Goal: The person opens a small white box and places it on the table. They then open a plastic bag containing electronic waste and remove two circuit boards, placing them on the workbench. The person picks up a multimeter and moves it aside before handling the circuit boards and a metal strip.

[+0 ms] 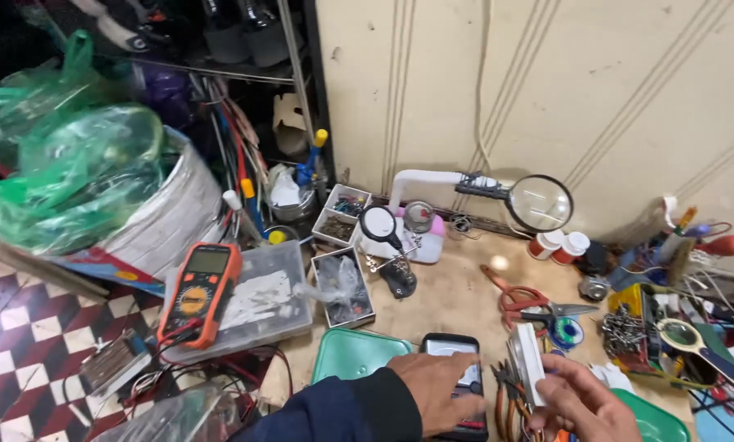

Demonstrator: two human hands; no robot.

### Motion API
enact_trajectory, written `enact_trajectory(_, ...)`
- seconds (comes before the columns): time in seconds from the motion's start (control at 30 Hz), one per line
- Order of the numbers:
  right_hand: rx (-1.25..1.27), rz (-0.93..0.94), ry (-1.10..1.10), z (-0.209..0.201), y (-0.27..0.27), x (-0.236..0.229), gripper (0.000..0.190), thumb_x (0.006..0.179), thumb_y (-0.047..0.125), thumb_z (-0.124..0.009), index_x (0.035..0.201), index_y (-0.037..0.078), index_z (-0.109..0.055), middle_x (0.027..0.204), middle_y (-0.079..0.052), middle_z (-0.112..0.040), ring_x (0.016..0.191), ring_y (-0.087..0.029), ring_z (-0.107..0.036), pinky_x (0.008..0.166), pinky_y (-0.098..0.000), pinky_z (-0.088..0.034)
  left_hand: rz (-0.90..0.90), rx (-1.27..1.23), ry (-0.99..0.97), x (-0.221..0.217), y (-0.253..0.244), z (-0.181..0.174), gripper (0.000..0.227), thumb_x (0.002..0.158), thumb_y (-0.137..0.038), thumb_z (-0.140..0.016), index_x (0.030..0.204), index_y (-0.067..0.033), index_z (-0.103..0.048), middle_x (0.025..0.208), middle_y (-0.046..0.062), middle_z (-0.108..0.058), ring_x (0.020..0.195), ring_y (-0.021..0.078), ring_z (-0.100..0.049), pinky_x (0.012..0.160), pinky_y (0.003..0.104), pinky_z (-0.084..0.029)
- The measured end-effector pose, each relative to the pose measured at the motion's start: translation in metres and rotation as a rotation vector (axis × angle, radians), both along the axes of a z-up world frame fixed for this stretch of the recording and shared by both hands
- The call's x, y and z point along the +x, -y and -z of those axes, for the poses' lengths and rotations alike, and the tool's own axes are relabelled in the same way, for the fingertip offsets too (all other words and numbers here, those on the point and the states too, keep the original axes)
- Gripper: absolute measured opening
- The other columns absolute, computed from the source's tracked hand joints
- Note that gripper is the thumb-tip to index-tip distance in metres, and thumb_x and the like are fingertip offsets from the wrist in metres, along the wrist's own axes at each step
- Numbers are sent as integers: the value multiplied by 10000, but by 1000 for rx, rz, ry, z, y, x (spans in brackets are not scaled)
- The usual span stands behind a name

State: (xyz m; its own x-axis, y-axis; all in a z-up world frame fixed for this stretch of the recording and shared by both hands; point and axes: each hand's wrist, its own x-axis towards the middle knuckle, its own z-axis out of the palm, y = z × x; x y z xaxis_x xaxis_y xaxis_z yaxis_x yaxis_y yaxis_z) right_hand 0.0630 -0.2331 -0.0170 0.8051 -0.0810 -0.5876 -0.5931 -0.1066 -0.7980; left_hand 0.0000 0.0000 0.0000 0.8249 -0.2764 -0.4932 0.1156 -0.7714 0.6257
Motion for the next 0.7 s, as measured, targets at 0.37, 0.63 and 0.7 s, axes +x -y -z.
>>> enact_trajectory(0.37, -310, -432, 53, -3, -33, -14, 401, 997, 153, -824, 1393, 209, -849, 1197, -100, -796, 873, -261, -702, 852, -349, -491, -585, 1, 260, -88, -85, -18, 550, 1146, -371, -361, 1690, -304, -405, 1134, 23, -819, 606, 114, -661, 442, 313, -520)
enact_trajectory(0.63, -317, -632, 173, 12, -109, -43, 419, 947, 149, -887, 1335, 306, -909, 1081, 9, -798, 643, -208, -631, 612, -307, -452, -1444, -531, 153, -164, -145, 14, 499, 995, -388, -697, 990, 41, -951, 926, 191, -967, 849, 274, -875, 1017, 409, -646)
enact_trajectory(0.7, -538, -888, 228, -13, -157, -67, 452, 894, 417, -883, 1332, 502, -813, 1123, 180, -850, 792, -94, -682, 865, -234, -567, -1448, -670, 49, -172, -141, 49, 316, 972, -285, -804, 1177, -66, -907, 1125, 77, -934, 1043, 171, -809, 998, 303, -614)
